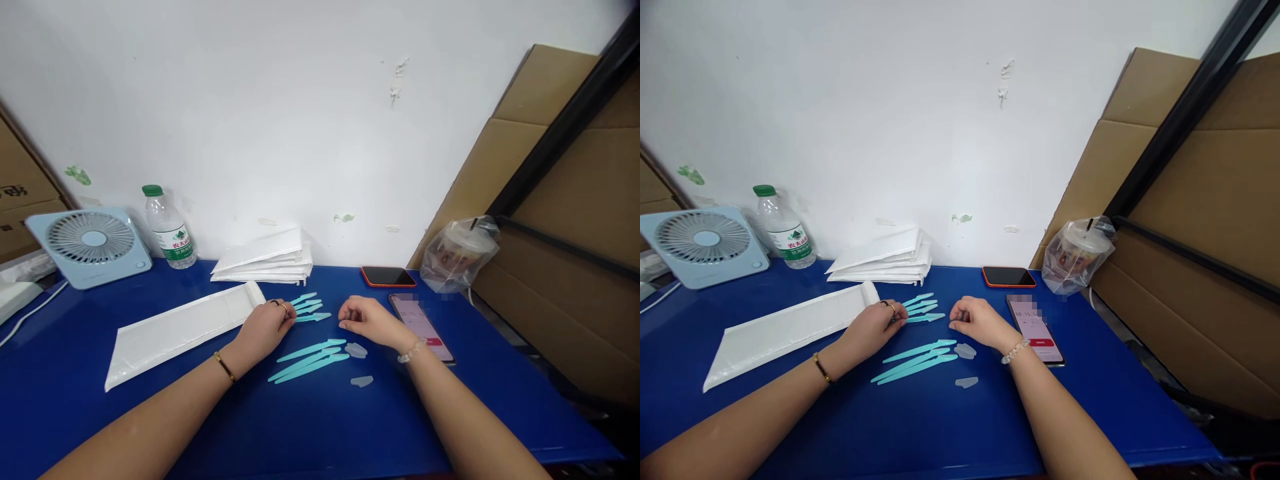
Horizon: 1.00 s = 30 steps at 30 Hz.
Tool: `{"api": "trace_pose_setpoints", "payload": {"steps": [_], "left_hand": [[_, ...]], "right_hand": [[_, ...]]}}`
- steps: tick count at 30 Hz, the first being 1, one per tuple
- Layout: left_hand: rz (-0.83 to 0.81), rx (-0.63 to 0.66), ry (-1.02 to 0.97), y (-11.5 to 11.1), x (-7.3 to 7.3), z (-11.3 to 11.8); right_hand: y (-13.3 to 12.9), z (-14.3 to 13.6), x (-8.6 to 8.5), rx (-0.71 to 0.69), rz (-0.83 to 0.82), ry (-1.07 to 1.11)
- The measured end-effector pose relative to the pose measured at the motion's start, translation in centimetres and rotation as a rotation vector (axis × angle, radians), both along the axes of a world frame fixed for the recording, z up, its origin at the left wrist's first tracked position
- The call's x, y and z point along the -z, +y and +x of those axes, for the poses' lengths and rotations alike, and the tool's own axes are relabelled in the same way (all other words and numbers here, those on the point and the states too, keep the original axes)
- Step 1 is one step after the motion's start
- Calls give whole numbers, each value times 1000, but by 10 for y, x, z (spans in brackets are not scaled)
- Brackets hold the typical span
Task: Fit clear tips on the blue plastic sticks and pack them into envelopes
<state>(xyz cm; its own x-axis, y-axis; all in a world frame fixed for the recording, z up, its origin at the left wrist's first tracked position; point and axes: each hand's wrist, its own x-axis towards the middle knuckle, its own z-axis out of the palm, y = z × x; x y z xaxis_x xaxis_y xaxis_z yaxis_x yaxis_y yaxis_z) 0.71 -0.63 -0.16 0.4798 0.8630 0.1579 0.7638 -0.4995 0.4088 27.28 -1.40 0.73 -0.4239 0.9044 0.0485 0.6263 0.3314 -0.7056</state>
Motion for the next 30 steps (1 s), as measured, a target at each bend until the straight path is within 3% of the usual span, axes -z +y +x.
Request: {"api": "trace_pose_setpoints", "payload": {"steps": [3,8,16,20,26,30], "left_hand": [[46,20,-17,-3,-3,-1],[-124,206,24,-13,-5,5],[-67,64,117,-12,-7,4],[-243,32,-11,-8,-3,0],[-612,123,-386,1,-2,-4],[-674,111,-413,-1,-8,-5]], "right_hand": [[-2,14,-9,-88,-72,-126],[-5,17,-11,-151,-132,-258],[5,16,3,45,64,-149],[5,12,-2,46,143,-60],[-3,5,-11,63,489,105],[-5,3,-9,63,500,145]]}}
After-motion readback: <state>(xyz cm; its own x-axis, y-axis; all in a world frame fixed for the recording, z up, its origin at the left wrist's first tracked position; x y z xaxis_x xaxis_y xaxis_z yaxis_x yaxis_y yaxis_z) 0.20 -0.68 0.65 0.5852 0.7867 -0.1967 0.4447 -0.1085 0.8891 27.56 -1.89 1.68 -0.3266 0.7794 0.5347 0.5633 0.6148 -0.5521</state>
